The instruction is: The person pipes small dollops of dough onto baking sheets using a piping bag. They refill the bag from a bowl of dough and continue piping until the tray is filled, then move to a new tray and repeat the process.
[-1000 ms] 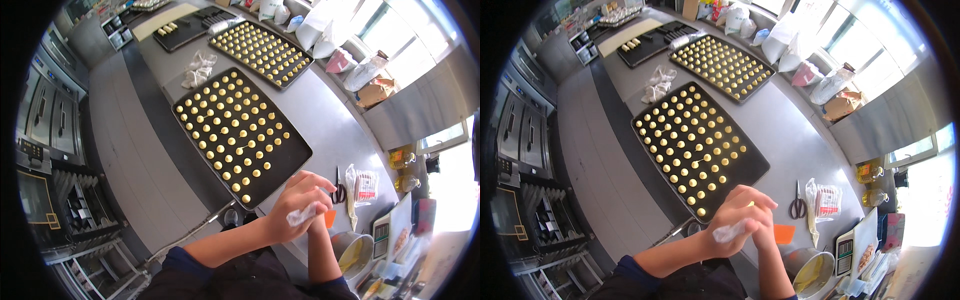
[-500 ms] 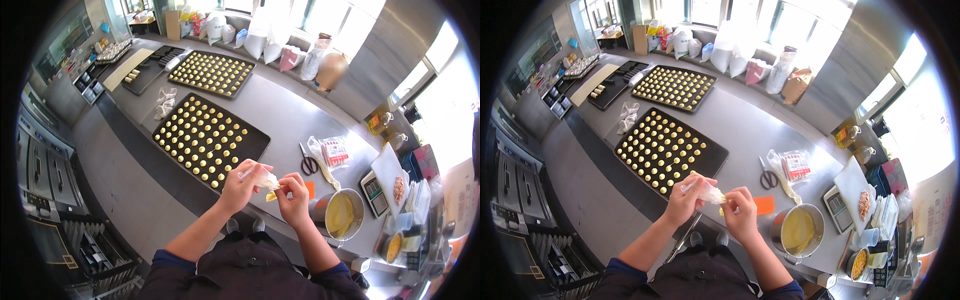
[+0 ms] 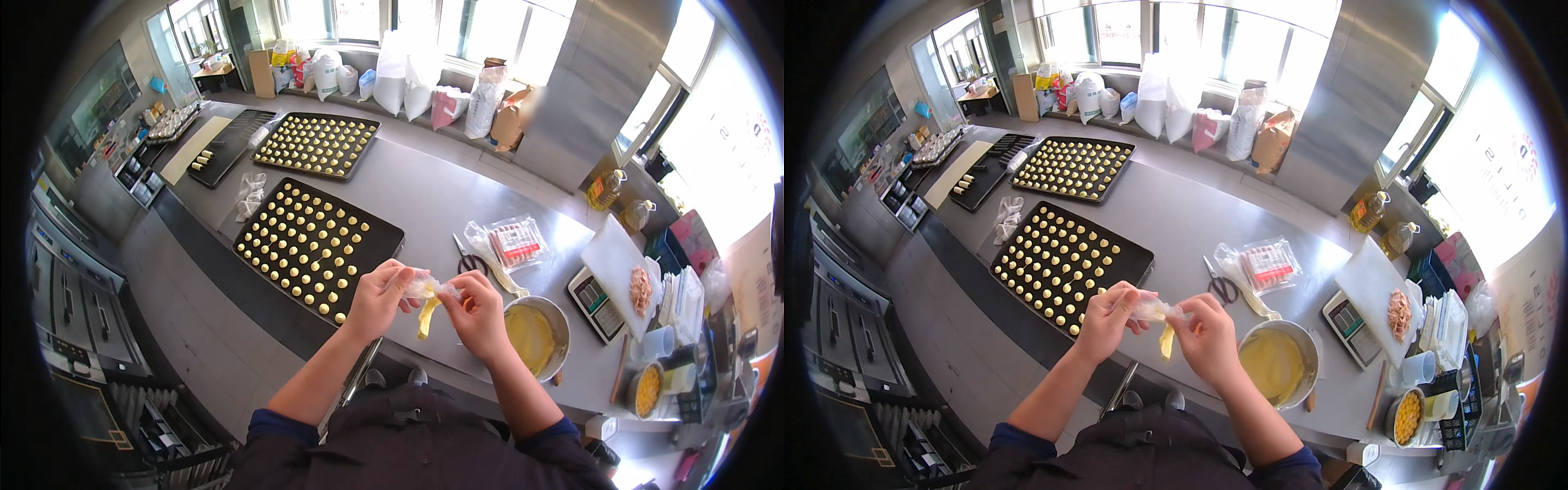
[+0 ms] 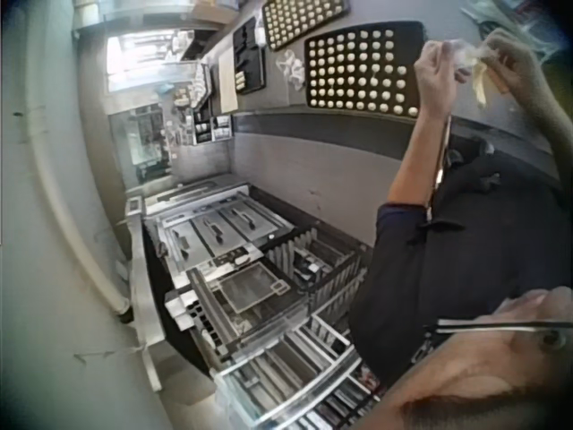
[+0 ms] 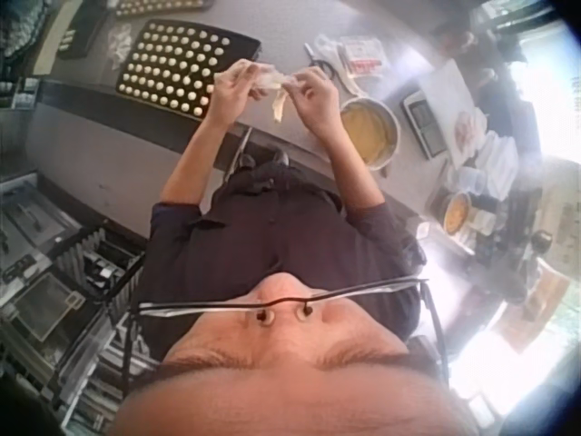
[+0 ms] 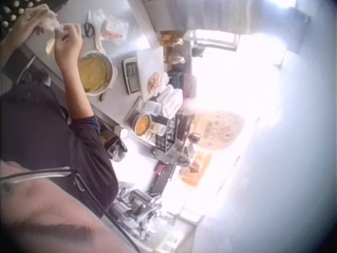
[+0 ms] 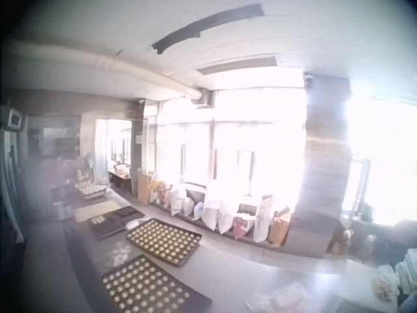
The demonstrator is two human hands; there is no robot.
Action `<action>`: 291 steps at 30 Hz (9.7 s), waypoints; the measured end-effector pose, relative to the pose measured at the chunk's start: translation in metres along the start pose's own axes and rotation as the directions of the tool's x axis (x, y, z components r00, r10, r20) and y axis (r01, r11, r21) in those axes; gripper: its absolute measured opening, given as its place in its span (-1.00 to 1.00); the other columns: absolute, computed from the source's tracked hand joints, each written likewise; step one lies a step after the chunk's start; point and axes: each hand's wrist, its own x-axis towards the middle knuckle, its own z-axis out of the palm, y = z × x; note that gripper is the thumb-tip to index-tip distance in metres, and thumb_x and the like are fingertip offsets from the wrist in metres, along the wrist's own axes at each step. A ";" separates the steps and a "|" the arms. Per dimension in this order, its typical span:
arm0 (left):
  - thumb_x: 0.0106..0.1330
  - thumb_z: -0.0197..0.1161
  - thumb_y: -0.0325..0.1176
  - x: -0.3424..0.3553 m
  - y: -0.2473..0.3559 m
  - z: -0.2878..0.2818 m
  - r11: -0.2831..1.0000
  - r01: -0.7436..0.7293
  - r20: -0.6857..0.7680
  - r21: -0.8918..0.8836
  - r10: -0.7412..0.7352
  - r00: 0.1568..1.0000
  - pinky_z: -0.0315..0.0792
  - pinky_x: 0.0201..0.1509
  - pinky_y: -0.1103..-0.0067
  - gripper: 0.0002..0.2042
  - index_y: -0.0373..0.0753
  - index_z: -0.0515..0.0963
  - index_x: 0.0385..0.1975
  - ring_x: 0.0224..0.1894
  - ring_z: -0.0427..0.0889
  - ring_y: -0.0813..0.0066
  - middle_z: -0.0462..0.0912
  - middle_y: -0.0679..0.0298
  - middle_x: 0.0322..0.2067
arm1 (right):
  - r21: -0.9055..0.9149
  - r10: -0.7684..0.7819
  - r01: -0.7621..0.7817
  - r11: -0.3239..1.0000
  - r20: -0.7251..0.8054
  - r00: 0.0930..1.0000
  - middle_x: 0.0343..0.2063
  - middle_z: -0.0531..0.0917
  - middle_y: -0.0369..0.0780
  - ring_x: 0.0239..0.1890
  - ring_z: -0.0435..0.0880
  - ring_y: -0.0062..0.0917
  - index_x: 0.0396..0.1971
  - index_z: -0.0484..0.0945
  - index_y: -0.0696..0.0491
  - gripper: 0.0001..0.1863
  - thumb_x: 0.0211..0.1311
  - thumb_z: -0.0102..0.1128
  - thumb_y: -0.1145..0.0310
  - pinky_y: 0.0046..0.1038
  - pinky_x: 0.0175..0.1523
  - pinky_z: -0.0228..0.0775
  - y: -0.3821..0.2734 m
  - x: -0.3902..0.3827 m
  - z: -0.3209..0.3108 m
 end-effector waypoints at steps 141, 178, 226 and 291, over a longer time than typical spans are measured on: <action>0.65 0.17 -0.33 0.097 -0.124 0.123 0.602 0.364 0.490 0.711 -0.795 0.358 0.63 -0.47 0.41 -0.87 -0.27 0.52 -0.09 -0.41 0.67 0.41 0.67 0.21 -0.30 | 0.556 0.973 -0.827 0.087 0.130 0.190 0.16 0.74 -0.14 0.14 0.82 -0.25 0.42 0.51 0.05 -0.52 0.58 0.00 0.59 -0.09 0.07 0.80 0.246 -0.128 -0.051; 0.76 -0.03 -0.28 0.050 -0.078 0.018 0.612 0.444 0.020 -0.654 -0.573 0.820 0.60 0.32 0.34 -0.81 -0.21 0.45 0.12 0.19 0.72 0.34 0.69 0.19 0.10 | -0.237 0.129 -0.204 0.950 -0.297 0.946 -0.29 0.75 -0.12 -0.40 0.78 -0.54 0.00 0.68 0.22 -0.81 0.46 0.28 0.65 -0.50 -0.24 0.64 0.024 -0.025 -0.001; 0.77 -0.05 -0.37 0.065 -0.027 -0.001 0.745 0.350 0.133 -0.567 -0.337 0.932 0.69 0.20 0.43 -0.88 -0.15 0.43 0.11 0.12 0.73 0.44 0.67 0.25 0.09 | -0.321 0.371 -0.462 0.826 -0.307 0.876 -0.11 0.80 -0.04 -0.14 0.82 -0.12 0.19 0.61 0.21 -0.70 0.62 0.14 0.40 -0.12 0.00 0.68 0.085 -0.072 -0.039; 0.30 0.40 -0.75 0.117 -0.154 -0.028 0.672 -0.460 0.170 0.580 0.452 0.876 0.69 -0.09 0.33 -0.80 -0.30 0.69 -0.18 -0.07 0.78 0.02 0.69 0.05 -0.10 | -0.808 0.470 -0.280 0.518 -0.005 0.883 0.62 0.18 0.21 0.69 0.14 0.08 0.57 0.32 0.19 -0.13 0.17 0.25 0.48 0.02 0.73 -0.03 0.257 -0.068 0.068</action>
